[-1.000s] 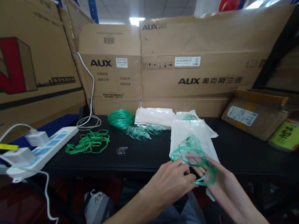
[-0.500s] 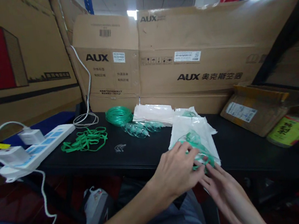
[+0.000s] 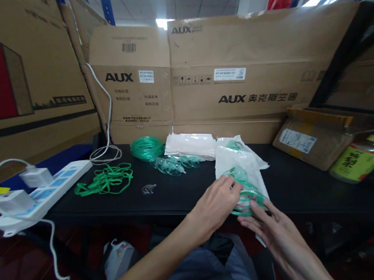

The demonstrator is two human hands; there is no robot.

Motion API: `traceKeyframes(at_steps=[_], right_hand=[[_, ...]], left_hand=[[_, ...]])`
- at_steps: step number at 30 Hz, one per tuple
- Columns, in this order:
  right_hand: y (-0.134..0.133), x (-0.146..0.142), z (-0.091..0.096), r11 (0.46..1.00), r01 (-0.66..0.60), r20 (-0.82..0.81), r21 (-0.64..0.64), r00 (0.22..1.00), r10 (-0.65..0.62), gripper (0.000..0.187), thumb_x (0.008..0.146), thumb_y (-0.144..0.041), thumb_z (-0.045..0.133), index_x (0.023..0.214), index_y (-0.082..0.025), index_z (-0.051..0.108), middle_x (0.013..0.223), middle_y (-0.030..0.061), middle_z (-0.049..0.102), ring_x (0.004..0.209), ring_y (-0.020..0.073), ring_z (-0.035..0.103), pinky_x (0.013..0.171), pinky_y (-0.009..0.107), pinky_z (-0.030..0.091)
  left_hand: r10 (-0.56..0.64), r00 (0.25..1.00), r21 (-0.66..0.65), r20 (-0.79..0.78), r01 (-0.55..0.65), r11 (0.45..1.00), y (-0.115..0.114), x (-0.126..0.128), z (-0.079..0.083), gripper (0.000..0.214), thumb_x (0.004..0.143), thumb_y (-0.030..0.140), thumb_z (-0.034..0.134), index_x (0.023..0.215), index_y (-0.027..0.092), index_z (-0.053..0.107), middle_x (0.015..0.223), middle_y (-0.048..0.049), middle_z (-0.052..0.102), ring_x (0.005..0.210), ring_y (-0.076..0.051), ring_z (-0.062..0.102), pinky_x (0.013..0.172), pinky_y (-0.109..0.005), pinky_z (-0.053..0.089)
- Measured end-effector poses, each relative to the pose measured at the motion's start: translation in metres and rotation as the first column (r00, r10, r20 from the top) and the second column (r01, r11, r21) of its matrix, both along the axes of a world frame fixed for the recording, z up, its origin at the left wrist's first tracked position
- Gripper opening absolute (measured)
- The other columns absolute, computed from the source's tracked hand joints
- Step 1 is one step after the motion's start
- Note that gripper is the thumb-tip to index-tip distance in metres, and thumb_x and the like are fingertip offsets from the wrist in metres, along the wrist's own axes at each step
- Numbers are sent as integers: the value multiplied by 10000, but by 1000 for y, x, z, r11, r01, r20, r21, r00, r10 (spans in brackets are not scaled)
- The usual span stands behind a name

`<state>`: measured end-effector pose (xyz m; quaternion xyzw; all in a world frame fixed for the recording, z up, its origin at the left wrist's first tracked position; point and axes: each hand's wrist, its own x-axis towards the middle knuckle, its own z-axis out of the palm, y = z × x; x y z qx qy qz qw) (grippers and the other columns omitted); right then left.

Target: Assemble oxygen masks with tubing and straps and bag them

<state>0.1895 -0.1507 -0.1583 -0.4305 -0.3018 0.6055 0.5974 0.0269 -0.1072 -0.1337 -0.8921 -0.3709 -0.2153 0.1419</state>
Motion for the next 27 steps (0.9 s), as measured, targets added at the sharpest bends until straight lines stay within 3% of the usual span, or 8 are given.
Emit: traceKeyframes(at_steps=[3,7,10,13,18,21,23,27], right_hand=[[3,7,-5,999,23,-9,26,1000,-22,575,592,-219,969,1056,-121,644,824,84,821,624,199,783,625,210,670],[5,9,-7,991,122,-74,54,990,-118,553,598,-200,962,1048,-167,643,929,66,825,795,219,804,773,249,675],[6,1,-4,978,175,-95,115,982,-164,443,632,-220,940,978,-168,668,1000,50,811,924,203,783,849,243,649],[10,-8,-3,963,201,-61,180,979,-193,391,657,-255,906,983,-176,704,996,19,794,969,188,757,809,195,632],[19,-9,-4,971,158,-11,179,987,-159,511,600,-272,898,1074,-217,716,916,18,792,971,287,760,786,348,659],[26,-5,-2,966,188,5,176,981,-192,540,627,-329,903,1124,-244,708,991,17,798,1010,287,752,828,375,657],[31,-1,2,958,214,12,191,975,-220,511,672,-386,892,1127,-241,708,1014,13,794,1014,273,753,852,369,652],[47,10,12,955,203,1,215,978,-208,464,661,-385,919,1036,-201,718,949,25,792,945,265,769,836,353,656]], left_hand=[[-9,1000,17,9,9,1000,1,-4,-1,85,998,135,536,997,134,621,1003,-76,655,958,-221,650,858,-333,542],[-18,999,54,36,16,998,-3,-5,2,82,994,162,566,977,123,636,953,-69,659,932,-218,650,816,-319,548],[-67,997,101,32,64,993,-11,3,7,94,987,171,583,947,128,657,942,-56,664,924,-209,649,822,-311,545],[-129,992,148,11,126,981,-19,16,10,98,971,157,601,915,122,673,932,-57,666,899,-203,645,823,-315,541],[-199,979,207,-37,203,957,-27,31,11,103,948,118,605,889,105,689,894,-82,672,925,-218,638,820,-328,534],[-213,976,251,-35,215,944,-29,37,10,91,931,127,631,913,64,695,876,-98,674,938,-240,637,846,-346,535],[-231,973,231,14,222,947,-28,40,8,93,933,139,634,916,72,697,880,-93,678,936,-238,641,865,-344,535],[-227,948,23,225,227,974,-22,43,6,149,999,197,562,966,124,687,963,-62,708,941,-198,653,902,-299,530]])
